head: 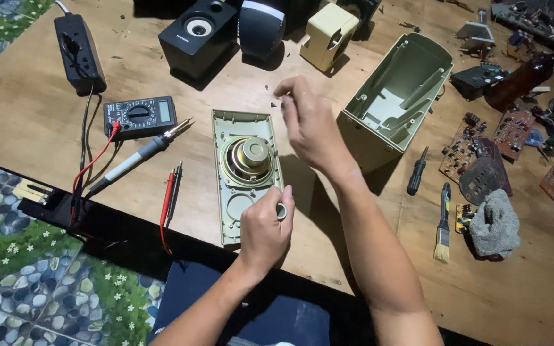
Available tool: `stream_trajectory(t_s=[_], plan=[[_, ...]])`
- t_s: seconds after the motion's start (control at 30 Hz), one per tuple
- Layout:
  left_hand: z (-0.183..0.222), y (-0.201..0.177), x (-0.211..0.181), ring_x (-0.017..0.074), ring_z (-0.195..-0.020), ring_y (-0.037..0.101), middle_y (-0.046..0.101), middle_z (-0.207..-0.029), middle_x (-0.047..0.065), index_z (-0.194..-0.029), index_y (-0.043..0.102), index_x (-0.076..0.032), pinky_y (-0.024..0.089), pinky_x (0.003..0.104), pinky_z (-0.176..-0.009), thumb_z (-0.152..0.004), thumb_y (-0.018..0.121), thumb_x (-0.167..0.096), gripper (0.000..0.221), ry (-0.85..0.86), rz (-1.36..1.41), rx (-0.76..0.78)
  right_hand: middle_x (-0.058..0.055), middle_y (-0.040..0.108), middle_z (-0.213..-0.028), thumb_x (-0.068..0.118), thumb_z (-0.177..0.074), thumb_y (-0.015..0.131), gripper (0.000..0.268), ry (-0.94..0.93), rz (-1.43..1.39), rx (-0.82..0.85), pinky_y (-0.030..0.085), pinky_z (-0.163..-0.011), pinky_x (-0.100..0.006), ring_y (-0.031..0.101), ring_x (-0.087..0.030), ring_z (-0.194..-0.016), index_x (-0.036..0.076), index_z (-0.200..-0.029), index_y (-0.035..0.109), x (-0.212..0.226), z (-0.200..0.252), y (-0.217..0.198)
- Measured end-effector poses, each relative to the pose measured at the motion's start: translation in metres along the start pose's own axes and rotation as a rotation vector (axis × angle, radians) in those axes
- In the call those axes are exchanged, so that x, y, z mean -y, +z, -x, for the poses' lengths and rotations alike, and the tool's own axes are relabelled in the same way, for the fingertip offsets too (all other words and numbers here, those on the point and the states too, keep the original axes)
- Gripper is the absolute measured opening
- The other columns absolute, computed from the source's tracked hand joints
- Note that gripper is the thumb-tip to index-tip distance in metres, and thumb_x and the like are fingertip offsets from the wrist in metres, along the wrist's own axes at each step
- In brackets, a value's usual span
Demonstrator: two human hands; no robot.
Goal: Disassembling a speaker driver by removing screws with a screwdriver on a repair bench.
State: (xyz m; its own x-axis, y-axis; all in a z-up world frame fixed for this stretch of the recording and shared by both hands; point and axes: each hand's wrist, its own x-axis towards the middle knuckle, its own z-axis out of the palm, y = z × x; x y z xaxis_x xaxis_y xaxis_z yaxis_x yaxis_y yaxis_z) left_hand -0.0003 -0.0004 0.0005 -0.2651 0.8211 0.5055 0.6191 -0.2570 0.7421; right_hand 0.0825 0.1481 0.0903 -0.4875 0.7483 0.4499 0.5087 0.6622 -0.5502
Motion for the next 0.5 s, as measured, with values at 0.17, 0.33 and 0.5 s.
stream_trajectory(t_s=[0.17, 0.33, 0.5], plan=[[-0.001, 0.001, -0.001, 0.0335, -0.044, 0.058, 0.046, -0.046, 0.011, -0.065, 0.046, -0.013, 0.046, 0.038, -0.041, -0.105, 0.058, -0.023, 0.042, 0.002, -0.021, -0.009, -0.019, 0.072, -0.089, 0.013, -0.095, 0.061, 0.020, 0.075, 0.166, 0.252, 0.061, -0.071, -0.052, 0.074, -0.041, -0.080, 0.006, -0.113, 0.067, -0.026, 0.008, 0.031], [0.000, 0.000, 0.000, 0.0333, -0.043, 0.057, 0.046, -0.046, 0.011, -0.065, 0.046, -0.013, 0.045, 0.037, -0.041, -0.105, 0.058, -0.023, 0.043, -0.005, -0.009, 0.000, -0.017, 0.069, -0.090, 0.018, -0.094, 0.063, 0.014, 0.097, 0.293, 0.397, 0.061, -0.069, -0.053, 0.073, -0.044, -0.078, 0.009, -0.098, 0.073, -0.047, 0.010, 0.049], [-0.001, 0.000, -0.001, 0.0318, -0.044, 0.059, 0.046, -0.046, 0.010, -0.065, 0.046, -0.014, 0.046, 0.035, -0.041, -0.105, 0.058, -0.023, 0.043, 0.017, -0.039, 0.019, -0.011, 0.068, -0.088, 0.012, -0.086, 0.068, 0.007, 0.118, 0.363, 0.396, 0.063, -0.064, -0.048, 0.074, -0.036, -0.072, 0.012, -0.083, 0.074, -0.044, 0.012, 0.047]])
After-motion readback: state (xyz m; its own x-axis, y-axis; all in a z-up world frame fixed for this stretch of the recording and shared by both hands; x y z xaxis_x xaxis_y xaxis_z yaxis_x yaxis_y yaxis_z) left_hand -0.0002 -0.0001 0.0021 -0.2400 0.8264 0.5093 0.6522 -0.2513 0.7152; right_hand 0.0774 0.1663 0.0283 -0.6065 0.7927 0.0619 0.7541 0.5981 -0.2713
